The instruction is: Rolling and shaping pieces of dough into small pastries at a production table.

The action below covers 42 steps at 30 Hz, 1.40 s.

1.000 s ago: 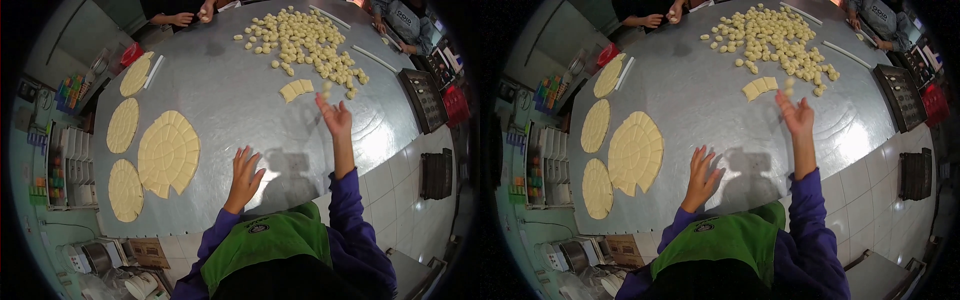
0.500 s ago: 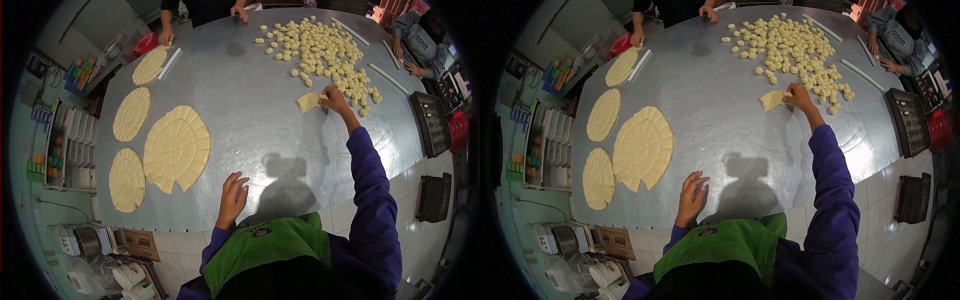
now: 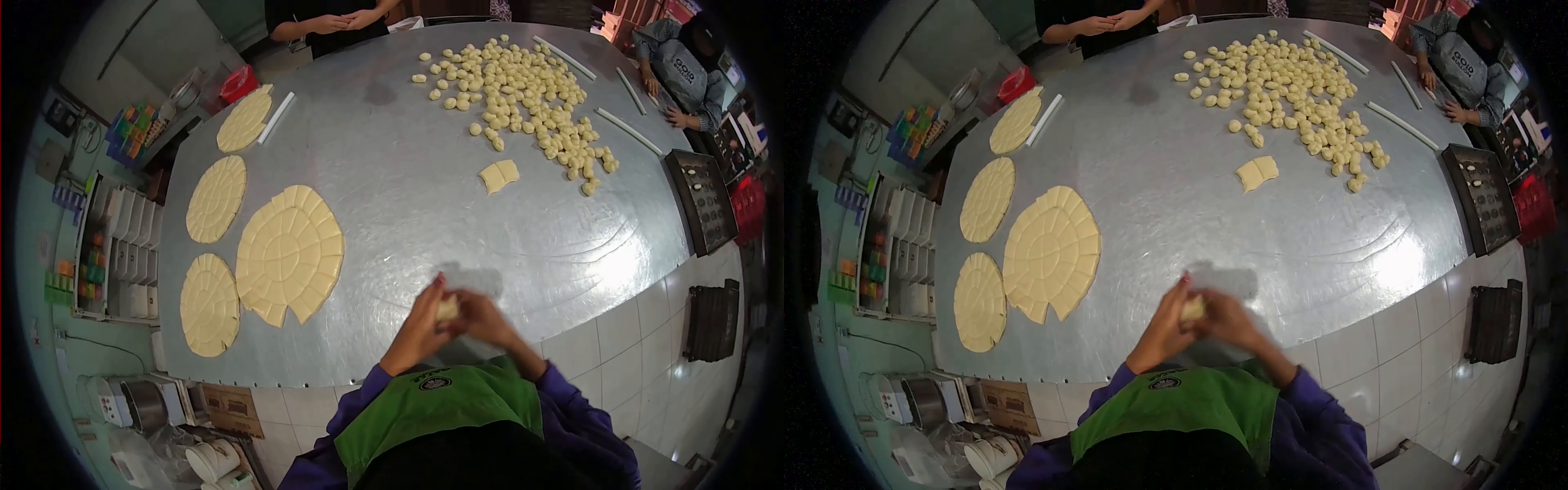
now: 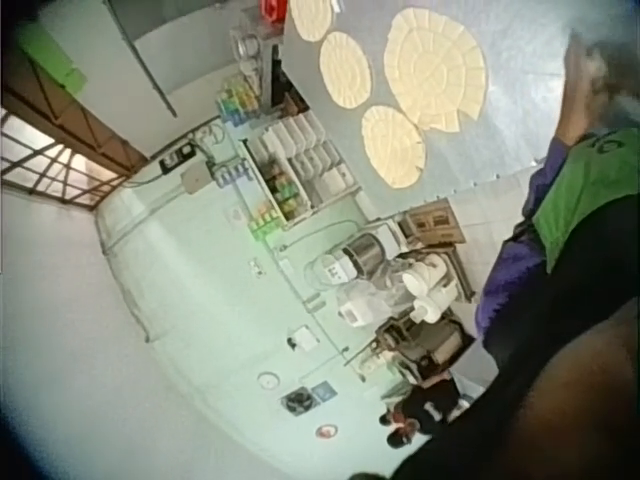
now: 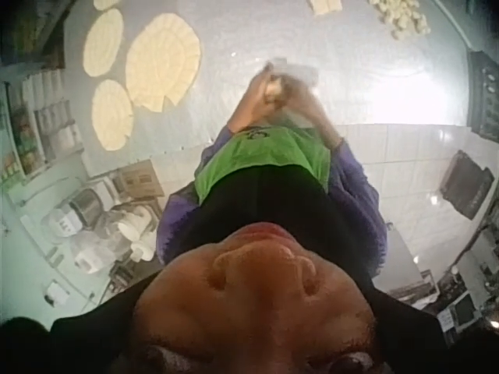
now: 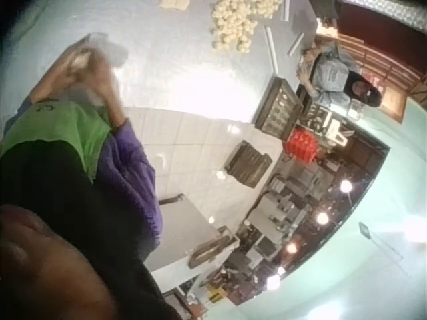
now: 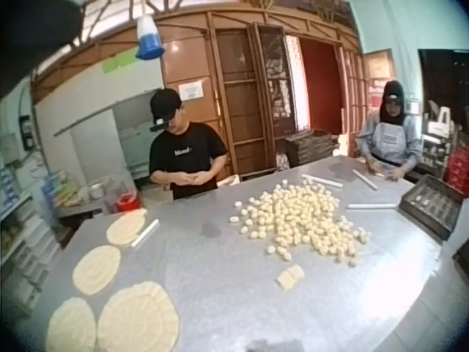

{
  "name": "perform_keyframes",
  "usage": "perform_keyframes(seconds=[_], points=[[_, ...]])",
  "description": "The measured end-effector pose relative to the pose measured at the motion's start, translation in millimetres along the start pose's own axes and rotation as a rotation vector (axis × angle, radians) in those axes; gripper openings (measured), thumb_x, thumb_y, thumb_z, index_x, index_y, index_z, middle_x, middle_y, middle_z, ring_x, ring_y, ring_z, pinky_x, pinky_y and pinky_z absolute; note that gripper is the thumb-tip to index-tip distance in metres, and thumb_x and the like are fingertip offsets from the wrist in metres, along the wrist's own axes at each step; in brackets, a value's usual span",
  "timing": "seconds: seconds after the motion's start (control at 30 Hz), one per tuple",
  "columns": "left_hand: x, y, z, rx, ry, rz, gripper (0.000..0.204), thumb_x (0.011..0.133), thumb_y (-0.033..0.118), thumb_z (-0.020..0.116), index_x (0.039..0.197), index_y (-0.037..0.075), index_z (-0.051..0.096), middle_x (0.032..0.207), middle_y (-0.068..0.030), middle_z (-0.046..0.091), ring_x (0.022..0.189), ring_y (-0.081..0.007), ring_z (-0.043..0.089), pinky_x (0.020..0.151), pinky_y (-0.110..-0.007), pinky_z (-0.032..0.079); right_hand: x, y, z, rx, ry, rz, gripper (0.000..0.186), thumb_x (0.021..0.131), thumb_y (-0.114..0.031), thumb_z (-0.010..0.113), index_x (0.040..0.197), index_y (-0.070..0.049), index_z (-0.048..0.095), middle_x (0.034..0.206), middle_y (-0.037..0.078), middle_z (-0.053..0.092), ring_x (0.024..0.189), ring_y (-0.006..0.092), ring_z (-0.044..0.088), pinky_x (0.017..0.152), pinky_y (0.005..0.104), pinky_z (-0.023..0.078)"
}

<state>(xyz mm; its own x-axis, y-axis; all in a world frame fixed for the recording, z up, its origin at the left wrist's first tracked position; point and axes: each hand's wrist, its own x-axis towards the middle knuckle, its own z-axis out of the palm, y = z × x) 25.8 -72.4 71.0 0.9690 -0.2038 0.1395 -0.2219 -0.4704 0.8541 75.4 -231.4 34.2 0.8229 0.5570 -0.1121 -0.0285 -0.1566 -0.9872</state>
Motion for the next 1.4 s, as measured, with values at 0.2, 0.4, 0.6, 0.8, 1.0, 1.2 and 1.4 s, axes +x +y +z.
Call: perform_keyframes(seconds=[0.2,0.4,0.6,0.8,1.0,1.2,1.4], points=[[-18,-5,-17,-0.010,-0.222,-0.204,0.059,0.077,0.002,0.060,0.132,0.004,0.037,0.111,-0.0207,0.057,0.100,-0.0355,0.057,0.081,-0.039,0.048,-13,-12,21,-0.083,0.045,0.033,0.032,0.071,-0.008,0.073,0.097,-0.002,0.056,0.077,0.012,0.064,0.070,0.0216,0.064,0.062,0.0315,0.049],[-21,-14,-28,0.048,-0.321,-0.230,0.032,0.085,0.009,0.055,0.116,0.001,0.049,0.098,-0.0192,0.062,0.092,-0.0364,0.058,0.075,-0.039,0.047,-17,-21,21,-0.242,-0.083,-0.209,0.033,0.078,0.002,0.062,0.110,-0.001,0.053,0.093,0.015,0.061,0.080,0.0248,0.063,0.069,0.0301,0.051],[-20,-6,-31,-0.216,-0.329,-0.279,0.022,0.091,0.016,0.051,0.106,0.000,0.053,0.092,-0.0156,0.062,0.086,-0.0291,0.061,0.073,-0.035,0.047,-24,-46,21,-0.539,-0.135,-0.317,0.041,0.080,0.000,0.059,0.120,-0.001,0.050,0.102,0.019,0.054,0.096,0.0334,0.057,0.080,0.0366,0.049],[-27,-26,-13,-0.468,-0.250,-0.364,0.025,0.093,0.022,0.049,0.095,-0.001,0.059,0.078,-0.0081,0.058,0.069,-0.0174,0.055,0.063,-0.030,0.043,-14,-55,10,-0.647,-0.286,-0.271,0.018,0.082,-0.010,0.059,0.095,0.002,0.059,0.085,0.019,0.057,0.083,0.0336,0.058,0.072,0.0387,0.049],[-17,20,-44,-0.933,-0.170,-0.309,0.038,0.090,0.030,0.050,0.073,-0.004,0.057,0.058,-0.0031,0.045,0.055,-0.0122,0.042,0.053,-0.027,0.034,-7,-87,-13,0.379,-0.296,-0.258,0.013,0.083,-0.012,0.057,0.080,0.000,0.060,0.076,0.014,0.059,0.069,0.0273,0.058,0.062,0.0349,0.046],[-55,-15,-83,-0.182,-0.179,-0.430,0.038,0.091,0.028,0.048,0.074,-0.002,0.063,0.079,-0.0155,0.063,0.078,-0.0274,0.060,0.073,-0.038,0.046,-43,-43,-68,0.224,0.348,-0.044,0.022,0.087,-0.020,0.055,0.096,-0.003,0.066,0.106,0.015,0.063,0.098,0.0217,0.058,0.084,0.0336,0.045],[-27,-87,-46,0.682,0.064,-0.214,0.049,0.091,0.025,0.047,0.133,0.002,0.039,0.144,-0.0175,0.029,0.136,-0.0303,0.022,0.109,-0.047,0.016,-11,45,-92,-1.111,0.473,-0.111,0.049,0.084,-0.029,0.057,0.127,-0.007,0.050,0.140,0.019,0.034,0.132,0.0328,0.029,0.106,0.0543,0.018]])
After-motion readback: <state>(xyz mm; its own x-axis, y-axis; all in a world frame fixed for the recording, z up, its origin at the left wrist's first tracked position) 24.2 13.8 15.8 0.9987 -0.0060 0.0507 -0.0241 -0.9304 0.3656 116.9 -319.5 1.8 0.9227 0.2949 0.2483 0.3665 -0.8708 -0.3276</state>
